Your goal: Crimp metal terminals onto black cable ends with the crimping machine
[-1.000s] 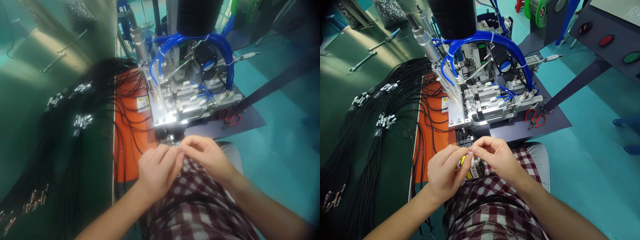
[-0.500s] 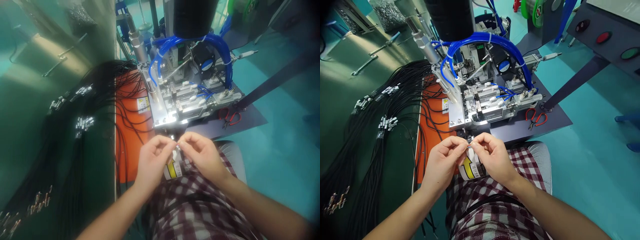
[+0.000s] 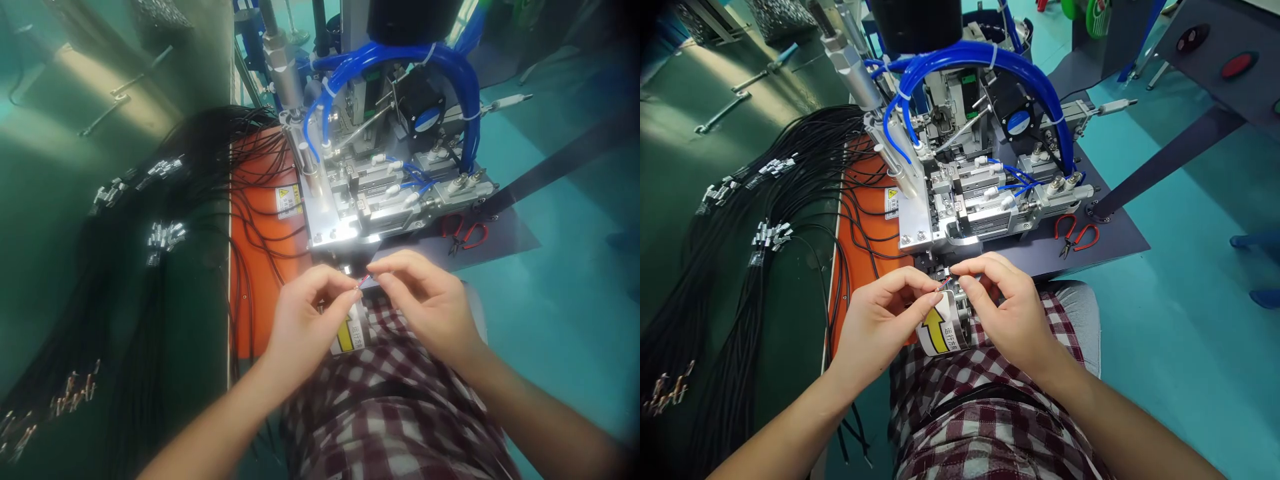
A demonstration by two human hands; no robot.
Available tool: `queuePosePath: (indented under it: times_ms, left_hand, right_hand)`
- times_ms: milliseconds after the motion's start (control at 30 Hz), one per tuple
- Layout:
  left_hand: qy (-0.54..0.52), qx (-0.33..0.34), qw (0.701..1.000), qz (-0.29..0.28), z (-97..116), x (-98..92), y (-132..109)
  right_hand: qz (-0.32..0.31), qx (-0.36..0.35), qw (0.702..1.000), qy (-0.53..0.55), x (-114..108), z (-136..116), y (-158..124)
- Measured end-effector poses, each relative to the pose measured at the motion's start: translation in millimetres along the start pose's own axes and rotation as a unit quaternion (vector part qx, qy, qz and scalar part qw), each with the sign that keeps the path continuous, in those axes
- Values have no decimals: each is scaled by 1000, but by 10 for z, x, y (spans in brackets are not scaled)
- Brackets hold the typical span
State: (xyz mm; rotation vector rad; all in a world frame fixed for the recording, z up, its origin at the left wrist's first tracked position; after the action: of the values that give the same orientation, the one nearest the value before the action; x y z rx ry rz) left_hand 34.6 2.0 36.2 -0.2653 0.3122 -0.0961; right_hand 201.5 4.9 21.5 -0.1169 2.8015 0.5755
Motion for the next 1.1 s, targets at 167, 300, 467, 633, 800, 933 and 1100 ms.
queuePosePath:
  times_ms: [167, 300, 467, 633, 800, 933, 1100]
  left_hand:
    - [53, 60, 997, 16, 2, 7, -32]
    - [107, 105, 988, 45, 8, 9, -50]
    - [151, 155, 974, 74, 14, 12, -65]
    - [163, 173, 968, 79, 3, 12, -75]
    - [111, 145, 982, 51, -6, 19, -57]
    - [69, 118, 990, 21, -14, 34, -45]
    - [116, 164, 978, 53, 6, 29, -57]
  right_hand:
    - [-31, -86, 994, -65, -41, -47, -20]
    - [-52, -182, 968, -165, -62, -72, -58]
    - [-48, -214, 960, -172, -58, -78, -89]
    - [-13, -149, 986, -75, -18, -72, -75]
    - [-13, -28, 999, -23, 33, -66, -30]
    - [-41, 142, 987, 65, 78, -43, -35]
    - [6, 14, 999, -47, -2, -88, -56]
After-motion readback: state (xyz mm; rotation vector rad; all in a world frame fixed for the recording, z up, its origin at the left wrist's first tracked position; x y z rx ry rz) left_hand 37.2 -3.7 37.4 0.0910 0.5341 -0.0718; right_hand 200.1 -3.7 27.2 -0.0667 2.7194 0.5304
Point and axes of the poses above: each hand's wrist, its own y-axis towards the middle knuckle, its own x-axis out of the palm, z = x × y, the point moved 2 cm from there along y, towards the middle knuckle, and after that the axes turned 13 degrees about -x, right-handed, at the moved point
